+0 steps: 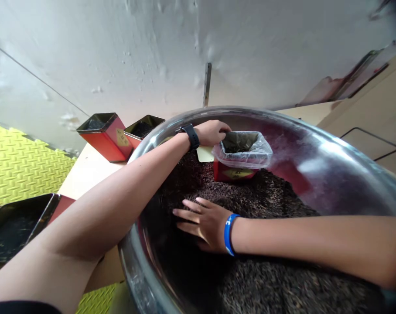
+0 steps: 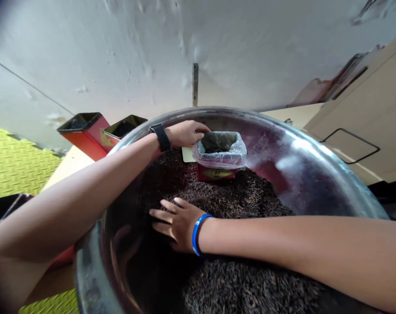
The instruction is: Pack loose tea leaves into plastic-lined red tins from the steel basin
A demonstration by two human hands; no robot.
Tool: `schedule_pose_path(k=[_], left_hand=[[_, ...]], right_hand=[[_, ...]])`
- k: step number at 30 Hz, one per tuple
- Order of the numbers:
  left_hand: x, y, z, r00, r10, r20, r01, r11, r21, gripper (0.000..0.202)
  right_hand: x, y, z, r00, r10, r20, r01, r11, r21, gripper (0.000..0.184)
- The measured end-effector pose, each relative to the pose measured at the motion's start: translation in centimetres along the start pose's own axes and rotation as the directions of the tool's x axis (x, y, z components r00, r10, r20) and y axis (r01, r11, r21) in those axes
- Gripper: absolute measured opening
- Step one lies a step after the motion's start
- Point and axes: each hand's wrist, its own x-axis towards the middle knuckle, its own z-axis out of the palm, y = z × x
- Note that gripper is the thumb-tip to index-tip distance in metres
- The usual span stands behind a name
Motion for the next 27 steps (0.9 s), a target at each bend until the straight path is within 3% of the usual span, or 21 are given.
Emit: schedule_pose_path(k=[4,7,10,15,19,22,25,27], left_hand=[[-0.2,0.2,-0.4,1.0,0.001,0.004,-0.001,1.0,-0.012,0.04],[-0.3,0.3,-0.6,1.0,-0.011,0.003,0.011,1.0,-0.023,0.04],[-0.2,0.3,-0.5,1.0,-0.012,-0.001,0.012,0.999,-0.031,0.04],[0.0,0.1,-0.1,1.0,-0.027,0.011,0.027,0.999,-0.042,0.04],[0.2,-0.2,0.0,1.0,-0.017,0.014,0.017,0.999,-0.033,0.04],[0.3,-0.4,-0.1,1.0,-0.013,0.009,0.014,0.999,-0.029,0.039],[0.2,-0.3,-0.1,1.0,-0.013,0.006,0.014,0.999,-0.03,0.039],[0.1,-0.2,-0.2,1.0,-0.009,0.004,0.009,1.0,-0.027,0.039]], right_hand=[[0.5,3.7,-0.7,0.991,0.12,-0.054,-0.117,0.992,0.044,0.066],[0.4,6.1,-1.0,0.962,0.255,-0.103,-0.226,0.946,0.231,0.072],[0.2,7.4,-0.2,0.918,0.389,-0.076,-0.321,0.843,0.433,0.07],[0.5,6.9,1.0,0.834,0.551,0.027,-0.434,0.625,0.648,0.067],[1.0,5.3,0.2,0.873,0.478,0.096,-0.382,0.547,0.745,0.065],[0.9,3.7,-1.0,0.926,0.375,0.032,-0.296,0.675,0.676,0.068],[0.5,2.2,-2.5,0.973,0.23,-0.015,-0.21,0.912,0.351,0.069],[0.3,1.4,-3.8,0.983,0.18,0.037,-0.183,0.977,0.113,0.05]])
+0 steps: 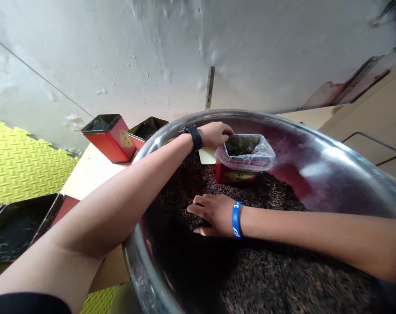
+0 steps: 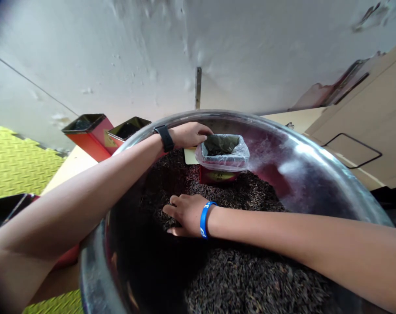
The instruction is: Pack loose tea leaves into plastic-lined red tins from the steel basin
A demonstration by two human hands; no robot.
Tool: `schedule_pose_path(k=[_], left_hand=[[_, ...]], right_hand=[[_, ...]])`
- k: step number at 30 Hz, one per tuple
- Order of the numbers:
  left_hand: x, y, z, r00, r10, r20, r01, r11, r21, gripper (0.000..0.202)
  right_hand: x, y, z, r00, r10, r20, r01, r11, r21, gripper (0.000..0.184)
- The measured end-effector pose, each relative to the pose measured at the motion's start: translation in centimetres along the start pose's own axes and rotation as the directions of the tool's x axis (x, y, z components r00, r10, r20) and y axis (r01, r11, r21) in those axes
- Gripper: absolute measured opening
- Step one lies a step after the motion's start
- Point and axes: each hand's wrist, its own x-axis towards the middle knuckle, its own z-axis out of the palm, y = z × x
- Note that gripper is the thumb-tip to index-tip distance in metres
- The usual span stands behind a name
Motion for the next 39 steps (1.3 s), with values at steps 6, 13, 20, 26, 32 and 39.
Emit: schedule_pose_path(k=[6,13,20,26,32,39], left_hand=[[-0.1,0.2,0.0,1.0,-0.009,-0.02,0.009,1.0,-0.026,0.039],[-0.7,0.3,-0.8,1.0,0.011,-0.015,-0.012,0.995,-0.095,0.031],[-1.0,0.4,-1.3,1.0,-0.029,-0.004,0.028,0.992,-0.124,0.033],[-0.9,0.1,-1.4,1.0,0.011,0.013,-0.009,0.994,-0.108,0.037],[-0.8,-0.3,-1.2,1.0,0.028,0.012,-0.027,0.992,-0.123,0.04],[-0.5,-0.6,-0.9,1.0,0.014,0.018,-0.011,0.99,-0.14,0.039]], right_hand=[[0.1,-0.9,-4.2,0.999,0.027,-0.031,-0.034,0.967,-0.254,0.038],[-1.0,4.0,-10.0,0.885,0.073,-0.46,-0.191,0.958,-0.215,0.034],[-2.2,10.7,-11.5,0.707,0.253,-0.661,-0.462,0.872,-0.161,0.034],[-2.4,10.5,-11.8,0.68,0.255,-0.687,-0.445,0.889,-0.111,0.033],[-2.6,10.3,-12.2,0.676,0.241,-0.697,-0.432,0.895,-0.109,0.032],[-2.7,10.4,-12.2,0.687,0.216,-0.694,-0.416,0.9,-0.131,0.032]])
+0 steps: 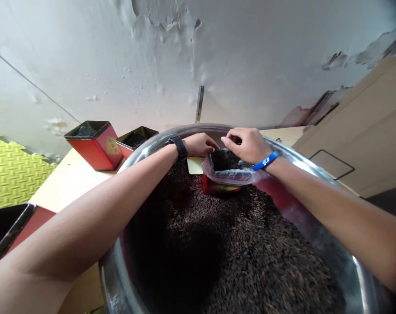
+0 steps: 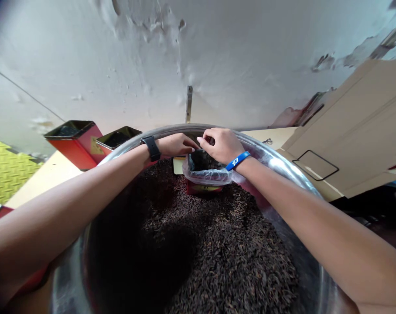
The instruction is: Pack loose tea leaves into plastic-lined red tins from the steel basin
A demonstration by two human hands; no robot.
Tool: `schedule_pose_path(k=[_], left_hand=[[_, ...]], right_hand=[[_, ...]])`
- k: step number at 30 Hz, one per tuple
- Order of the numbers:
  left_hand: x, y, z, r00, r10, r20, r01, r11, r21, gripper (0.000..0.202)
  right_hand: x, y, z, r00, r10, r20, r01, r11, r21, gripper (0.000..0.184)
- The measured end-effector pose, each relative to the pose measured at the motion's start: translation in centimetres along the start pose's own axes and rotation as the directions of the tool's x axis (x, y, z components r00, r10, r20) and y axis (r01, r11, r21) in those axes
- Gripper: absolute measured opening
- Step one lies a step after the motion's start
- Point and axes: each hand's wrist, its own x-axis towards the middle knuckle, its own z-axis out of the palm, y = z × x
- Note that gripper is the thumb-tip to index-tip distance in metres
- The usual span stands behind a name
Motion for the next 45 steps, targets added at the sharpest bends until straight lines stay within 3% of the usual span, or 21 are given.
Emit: schedule_pose_path(k=[7,13,20,26,30,33,36,45], left_hand=[[-0.2,0.1,0.0,1.0,0.017,-0.004,-0.017,1.0,-0.019,0.037],[-0.3,0.4,0.2,0.999,-0.018,-0.034,0.016,0.998,-0.058,0.036],[-0.3,0.6,0.2,0.999,-0.038,-0.019,0.036,0.997,-0.065,0.037],[-0.1,0.4,0.5,0.997,-0.065,-0.036,0.063,0.996,-0.067,0.037],[-0.1,0.4,0.4,0.997,-0.063,-0.043,0.061,0.997,-0.05,0.037],[-0.1,0.3,0.3,0.998,-0.05,-0.038,0.05,0.999,-0.016,0.037],[0.1,0.1,0.3,0.999,-0.039,-0.023,0.04,0.999,0.003,0.038],[0.1,-0.1,0.3,0.999,-0.025,-0.024,0.026,0.999,0.042,0.038]], right_hand=[[0.1,-0.3,-0.4,0.999,-0.003,-0.054,0.002,1.0,-0.009,0.032],[-0.2,-1.1,-1.1,0.982,0.009,-0.19,-0.01,1.0,-0.007,0.033],[-0.3,-1.4,-1.3,0.977,0.049,-0.207,-0.037,0.998,0.06,0.037],[-0.4,-0.8,-0.8,0.971,0.004,-0.24,-0.014,0.999,-0.043,0.032],[-0.5,-0.6,-0.3,0.987,0.025,-0.159,-0.048,0.989,-0.142,0.035],[-0.5,-0.2,0.4,0.997,0.07,0.04,-0.058,0.965,-0.254,0.04],[-0.4,0.1,0.9,0.973,0.129,0.19,-0.056,0.936,-0.347,0.045],[-0.3,-0.1,0.5,0.965,0.177,0.196,-0.092,0.921,-0.377,0.051]])
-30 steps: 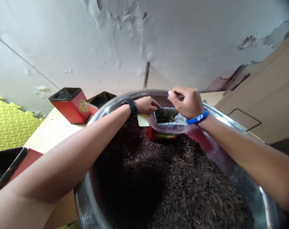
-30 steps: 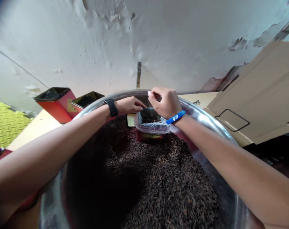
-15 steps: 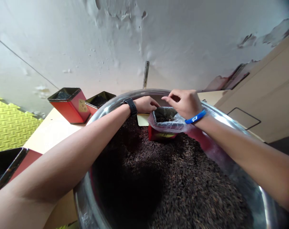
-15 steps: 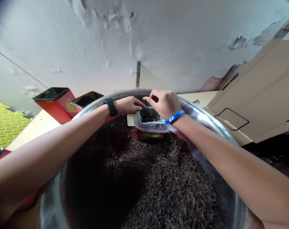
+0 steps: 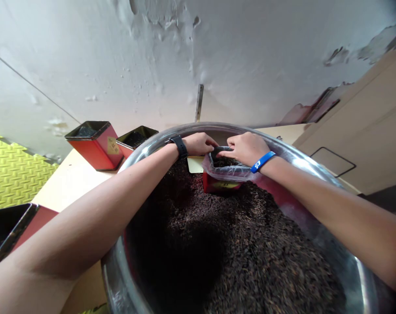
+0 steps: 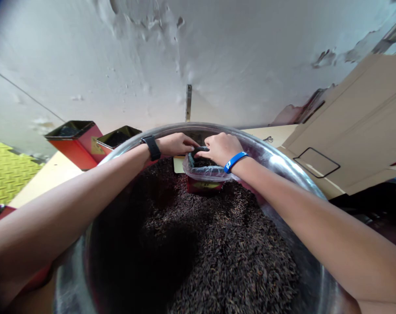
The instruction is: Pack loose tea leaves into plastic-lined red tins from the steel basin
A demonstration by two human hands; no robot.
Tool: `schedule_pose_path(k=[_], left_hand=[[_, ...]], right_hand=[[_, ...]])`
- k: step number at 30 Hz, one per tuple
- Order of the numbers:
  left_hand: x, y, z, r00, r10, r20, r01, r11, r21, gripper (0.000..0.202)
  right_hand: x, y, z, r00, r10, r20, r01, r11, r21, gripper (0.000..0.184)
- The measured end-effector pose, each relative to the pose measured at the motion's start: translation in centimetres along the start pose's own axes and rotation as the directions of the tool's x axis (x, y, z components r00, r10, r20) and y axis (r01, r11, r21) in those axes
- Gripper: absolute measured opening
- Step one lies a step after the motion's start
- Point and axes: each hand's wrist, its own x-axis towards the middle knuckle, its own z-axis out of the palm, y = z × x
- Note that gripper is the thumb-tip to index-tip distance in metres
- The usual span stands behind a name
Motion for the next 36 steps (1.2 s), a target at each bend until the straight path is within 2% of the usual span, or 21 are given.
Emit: schedule_pose_path(k=[6,9,11,14,16,17,20,24,28,30,34,36], left_hand=[[-0.1,0.3,-0.1,1.0,-0.007,-0.004,0.007,1.0,-0.007,0.036],[-0.3,0.5,-0.1,0.999,-0.038,-0.016,0.038,0.999,0.004,0.034],[-0.4,0.7,-0.1,0.999,-0.04,-0.017,0.04,0.999,-0.007,0.033],[-0.5,1.0,0.0,0.999,-0.043,-0.01,0.042,0.998,-0.037,0.035],[-0.5,1.1,0.1,0.997,-0.072,-0.016,0.072,0.997,-0.036,0.036],[-0.5,1.1,0.1,0.996,-0.085,-0.018,0.085,0.996,-0.032,0.036],[-0.5,1.0,0.1,0.995,-0.096,-0.018,0.096,0.995,-0.032,0.037],[-0.5,0.9,0.1,0.996,-0.088,-0.015,0.087,0.995,-0.04,0.038],[-0.5,0.9,0.1,0.996,-0.09,-0.012,0.089,0.995,-0.046,0.038],[-0.4,0.9,0.1,0.995,-0.094,-0.014,0.094,0.994,-0.054,0.038],[-0.4,0.8,0.2,0.995,-0.094,-0.021,0.092,0.993,-0.071,0.038],[-0.4,0.8,0.2,0.995,-0.091,-0.026,0.089,0.993,-0.079,0.038]], right_hand=[[-0.3,-0.3,0.1,0.996,-0.04,-0.083,0.043,0.999,0.032,0.05],[-1.2,-1.7,-1.0,0.971,-0.178,-0.161,0.193,0.977,0.086,0.05],[-2.2,-3.2,-2.2,0.911,-0.349,-0.219,0.381,0.916,0.129,0.049],[-3.7,-5.5,-3.6,0.744,-0.619,-0.251,0.662,0.732,0.159,0.044],[-4.5,-6.8,-3.7,0.645,-0.731,-0.222,0.764,0.615,0.196,0.041],[-4.8,-7.3,-3.4,0.613,-0.767,-0.19,0.787,0.572,0.231,0.042],[-5.8,-8.5,-1.4,0.575,-0.816,-0.059,0.771,0.517,0.372,0.058],[-7.4,-9.2,1.6,0.559,-0.807,0.191,0.632,0.564,0.532,0.093],[-8.8,-9.9,3.4,0.447,-0.799,0.403,0.53,0.599,0.6,0.107],[-9.1,-10.4,3.7,0.425,-0.797,0.429,0.54,0.604,0.586,0.105],[-9.1,-11.0,3.6,0.463,-0.797,0.387,0.598,0.604,0.528,0.087],[-9.0,-10.9,3.3,0.451,-0.808,0.378,0.616,0.589,0.523,0.078]])
